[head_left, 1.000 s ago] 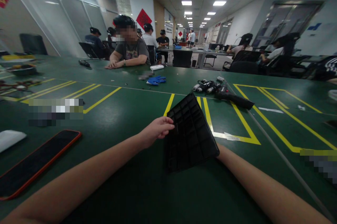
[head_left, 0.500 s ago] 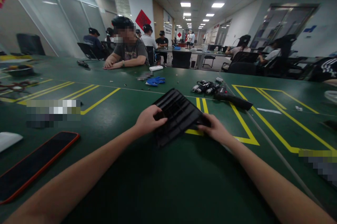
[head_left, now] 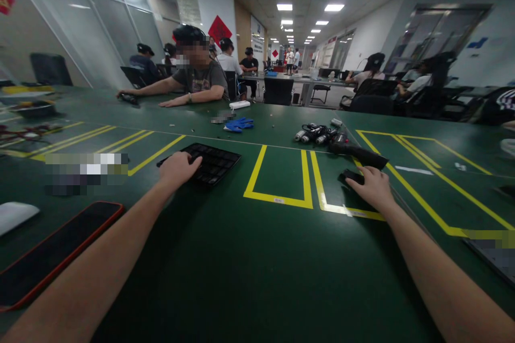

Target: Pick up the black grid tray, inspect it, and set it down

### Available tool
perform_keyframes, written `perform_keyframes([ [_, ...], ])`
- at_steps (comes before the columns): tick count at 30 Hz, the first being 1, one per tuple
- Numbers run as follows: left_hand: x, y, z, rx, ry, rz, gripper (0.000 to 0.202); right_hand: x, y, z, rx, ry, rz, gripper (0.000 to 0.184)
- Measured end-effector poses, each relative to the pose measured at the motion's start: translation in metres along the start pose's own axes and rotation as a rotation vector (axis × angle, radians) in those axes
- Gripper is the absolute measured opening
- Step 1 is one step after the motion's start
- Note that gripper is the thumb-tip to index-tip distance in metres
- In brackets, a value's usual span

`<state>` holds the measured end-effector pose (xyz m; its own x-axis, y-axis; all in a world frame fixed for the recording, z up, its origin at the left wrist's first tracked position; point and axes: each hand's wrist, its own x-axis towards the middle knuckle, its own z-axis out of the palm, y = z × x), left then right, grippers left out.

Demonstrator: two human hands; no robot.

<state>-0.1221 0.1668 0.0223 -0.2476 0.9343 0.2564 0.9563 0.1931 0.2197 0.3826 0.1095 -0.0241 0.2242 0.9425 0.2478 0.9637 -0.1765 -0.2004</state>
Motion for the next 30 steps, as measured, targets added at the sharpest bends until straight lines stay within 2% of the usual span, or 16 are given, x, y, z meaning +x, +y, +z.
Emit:
perform_keyframes([
  [2, -0.003, 0.009, 0.002, -0.184, 0.137, 0.006, 0.04, -0.003, -0.015, -0.002, 0.019, 0.094, -0.042, 0.058],
  [4, -0.015, 0.028, 0.009, -0.374, 0.144, 0.023, 0.045, -0.011, -0.037, -0.002, 0.086, 0.163, -0.135, 0.054],
  [6, -0.038, 0.054, 0.022, -0.547, 0.018, 0.134, 0.048, -0.024, -0.065, -0.001, 0.167, 0.129, -0.257, 0.054],
  [8, -0.065, 0.081, 0.037, -0.607, -0.108, 0.414, 0.047, -0.041, -0.092, 0.001, 0.222, 0.009, -0.389, 0.055],
  [9, -0.077, 0.093, 0.044, -0.573, -0.143, 0.563, 0.047, -0.05, -0.104, 0.003, 0.243, -0.052, -0.454, 0.055],
  [11, -0.094, 0.113, 0.053, -0.46, -0.229, 0.771, 0.053, -0.066, -0.12, 0.008, 0.263, -0.163, -0.556, 0.054],
  [14, -0.101, 0.127, 0.055, -0.307, -0.332, 0.876, 0.051, -0.076, -0.129, 0.013, 0.258, -0.251, -0.621, 0.051],
  [16, -0.1, 0.129, 0.049, -0.273, -0.319, 0.869, 0.045, -0.072, -0.125, 0.013, 0.274, -0.234, -0.636, 0.048],
  [19, -0.114, 0.126, 0.032, -0.281, -0.24, 0.927, 0.044, -0.051, -0.101, 0.005, 0.243, -0.074, -0.576, 0.046],
  [21, -0.136, 0.124, 0.02, -0.288, -0.291, 1.07, 0.043, -0.036, -0.075, -0.001, 0.123, 0.083, -0.432, 0.047],
  [23, -0.161, 0.124, 0.01, -0.294, -0.406, 1.241, 0.038, -0.024, -0.046, -0.004, -0.039, 0.176, -0.257, 0.051],
  [24, -0.172, 0.125, 0.006, -0.297, -0.453, 1.306, 0.036, -0.019, -0.032, -0.004, -0.112, 0.171, -0.175, 0.054],
  [26, -0.185, 0.128, 0.001, -0.298, -0.488, 1.355, 0.034, -0.014, -0.01, -0.001, -0.185, 0.075, -0.061, 0.059],
  [28, -0.183, 0.131, 0.0, -0.274, -0.44, 1.293, 0.032, -0.01, 0.001, 0.004, -0.181, -0.035, -0.016, 0.058],
  [30, -0.167, 0.132, 0.003, -0.212, -0.332, 1.161, 0.028, -0.008, 0.005, 0.008, -0.158, -0.072, -0.006, 0.055],
])
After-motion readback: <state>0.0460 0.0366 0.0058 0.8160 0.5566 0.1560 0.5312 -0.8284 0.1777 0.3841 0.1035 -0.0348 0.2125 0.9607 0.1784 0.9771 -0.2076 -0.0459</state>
